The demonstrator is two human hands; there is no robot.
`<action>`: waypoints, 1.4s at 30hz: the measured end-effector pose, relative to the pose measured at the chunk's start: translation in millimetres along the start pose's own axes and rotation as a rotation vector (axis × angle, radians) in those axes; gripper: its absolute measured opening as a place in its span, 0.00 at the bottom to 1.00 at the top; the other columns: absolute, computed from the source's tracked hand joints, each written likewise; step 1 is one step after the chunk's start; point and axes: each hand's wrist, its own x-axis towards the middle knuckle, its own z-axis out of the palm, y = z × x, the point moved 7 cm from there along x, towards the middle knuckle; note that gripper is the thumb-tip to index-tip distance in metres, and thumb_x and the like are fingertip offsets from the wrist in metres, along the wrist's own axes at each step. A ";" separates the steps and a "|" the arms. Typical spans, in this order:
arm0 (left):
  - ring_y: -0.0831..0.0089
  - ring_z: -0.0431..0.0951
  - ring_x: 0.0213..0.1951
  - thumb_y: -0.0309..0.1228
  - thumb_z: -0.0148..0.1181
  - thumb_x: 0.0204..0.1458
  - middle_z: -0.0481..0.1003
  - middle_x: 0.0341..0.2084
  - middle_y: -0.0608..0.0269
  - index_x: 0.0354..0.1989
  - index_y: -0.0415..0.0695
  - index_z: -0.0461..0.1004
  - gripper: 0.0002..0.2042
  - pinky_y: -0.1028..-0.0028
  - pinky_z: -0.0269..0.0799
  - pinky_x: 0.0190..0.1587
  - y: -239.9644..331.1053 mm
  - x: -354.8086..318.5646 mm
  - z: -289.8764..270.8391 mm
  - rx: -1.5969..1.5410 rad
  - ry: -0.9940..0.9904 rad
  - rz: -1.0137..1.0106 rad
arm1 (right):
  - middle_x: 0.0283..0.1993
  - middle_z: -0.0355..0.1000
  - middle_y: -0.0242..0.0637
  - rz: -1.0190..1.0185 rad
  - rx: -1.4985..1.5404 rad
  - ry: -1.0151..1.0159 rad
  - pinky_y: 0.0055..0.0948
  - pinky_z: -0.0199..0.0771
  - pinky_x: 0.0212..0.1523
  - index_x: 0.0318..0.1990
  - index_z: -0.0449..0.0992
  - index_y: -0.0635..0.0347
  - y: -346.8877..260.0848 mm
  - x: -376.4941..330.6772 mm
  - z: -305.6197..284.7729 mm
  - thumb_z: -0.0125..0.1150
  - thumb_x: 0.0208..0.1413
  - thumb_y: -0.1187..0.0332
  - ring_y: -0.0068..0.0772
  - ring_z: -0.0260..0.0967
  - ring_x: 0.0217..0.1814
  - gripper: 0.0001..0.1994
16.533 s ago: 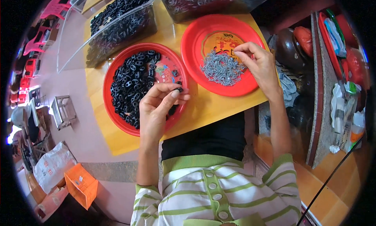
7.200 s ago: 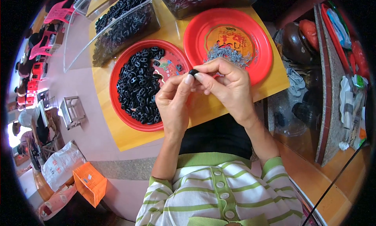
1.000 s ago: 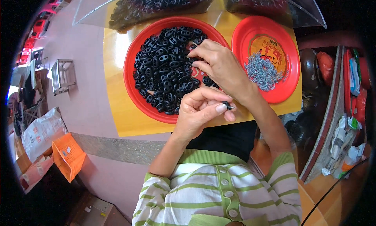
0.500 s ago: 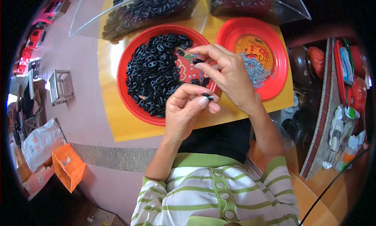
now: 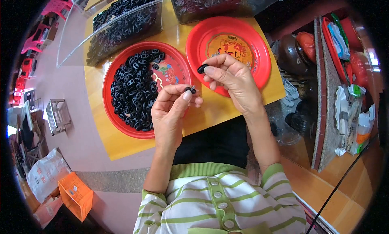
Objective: The person assembles plastic cord locks by taking metal springs and plastic components from plates and fitting the springs into the plastic components by hand.
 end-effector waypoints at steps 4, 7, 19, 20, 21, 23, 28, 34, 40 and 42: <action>0.72 0.77 0.32 0.22 0.53 0.53 0.76 0.32 0.54 0.37 0.35 0.70 0.05 0.77 0.73 0.38 2.3 1.6 1.2 0.092 0.012 0.047 | 0.33 0.73 0.35 -0.016 0.021 -0.022 0.14 0.69 0.29 0.40 0.70 0.63 1.4 -5.5 2.3 0.57 0.53 0.72 0.19 0.70 0.31 0.08; 0.73 0.77 0.32 0.22 0.53 0.53 0.76 0.31 0.55 0.37 0.35 0.70 0.05 0.77 0.72 0.38 7.6 3.6 1.8 0.131 0.031 0.097 | 0.35 0.72 0.36 -0.054 -0.003 -0.021 0.15 0.70 0.31 0.41 0.69 0.64 -2.6 -8.8 4.4 0.57 0.53 0.73 0.21 0.71 0.33 0.08; 0.77 0.75 0.30 0.20 0.53 0.52 0.75 0.30 0.60 0.37 0.35 0.71 0.05 0.80 0.70 0.36 10.8 6.2 5.8 0.233 0.033 0.099 | 0.38 0.71 0.33 -0.046 -0.132 -0.083 0.16 0.71 0.33 0.44 0.73 0.65 -11.1 -19.1 14.6 0.56 0.54 0.73 0.16 0.67 0.36 0.10; 0.78 0.75 0.30 0.20 0.53 0.52 0.75 0.30 0.61 0.37 0.35 0.71 0.06 0.80 0.70 0.36 10.1 6.2 4.8 0.241 0.034 0.097 | 0.38 0.71 0.33 -0.049 -0.152 -0.086 0.16 0.71 0.33 0.43 0.73 0.65 -11.4 -19.5 15.1 0.56 0.54 0.73 0.16 0.67 0.36 0.10; 0.78 0.75 0.30 0.20 0.53 0.52 0.75 0.30 0.61 0.38 0.35 0.71 0.06 0.80 0.70 0.36 9.7 6.1 4.1 0.249 0.034 0.095 | 0.38 0.71 0.33 -0.048 -0.148 -0.088 0.16 0.71 0.33 0.43 0.73 0.65 -10.4 -19.7 15.3 0.56 0.54 0.73 0.16 0.67 0.36 0.10; 0.79 0.74 0.30 0.21 0.54 0.52 0.75 0.30 0.62 0.38 0.35 0.72 0.06 0.81 0.70 0.36 10.3 5.8 4.4 0.269 0.029 0.105 | 0.38 0.71 0.32 -0.036 -0.163 -0.079 0.16 0.71 0.33 0.43 0.73 0.64 -8.2 -19.8 14.6 0.56 0.54 0.73 0.16 0.67 0.37 0.10; 0.79 0.75 0.30 0.20 0.54 0.52 0.75 0.30 0.62 0.38 0.34 0.72 0.07 0.82 0.71 0.36 14.1 3.8 6.0 0.334 0.025 0.121 | 0.38 0.71 0.32 -0.070 -0.219 -0.088 0.16 0.71 0.33 0.43 0.73 0.64 -7.1 -19.7 14.7 0.56 0.53 0.74 0.17 0.67 0.38 0.10; 0.79 0.76 0.32 0.20 0.54 0.52 0.75 0.31 0.61 0.39 0.33 0.72 0.07 0.82 0.71 0.37 14.1 3.4 7.6 0.323 0.020 0.151 | 0.39 0.72 0.32 -0.166 -0.310 -0.063 0.16 0.71 0.32 0.42 0.73 0.64 -8.5 -21.7 17.3 0.56 0.54 0.73 0.18 0.70 0.35 0.09; 0.77 0.77 0.32 0.20 0.54 0.52 0.76 0.31 0.59 0.40 0.32 0.72 0.08 0.81 0.73 0.36 17.3 3.7 7.4 0.390 0.029 0.172 | 0.36 0.72 0.33 -0.179 -0.263 -0.041 0.16 0.71 0.31 0.39 0.74 0.65 -6.4 -20.5 19.3 0.56 0.54 0.74 0.18 0.70 0.33 0.07; 0.76 0.77 0.31 0.20 0.55 0.52 0.76 0.30 0.57 0.41 0.31 0.72 0.09 0.80 0.74 0.36 17.1 4.1 6.0 0.347 0.003 0.160 | 0.36 0.72 0.33 -0.166 -0.194 -0.044 0.16 0.71 0.30 0.38 0.74 0.65 -1.7 -19.1 18.8 0.56 0.54 0.75 0.17 0.70 0.32 0.06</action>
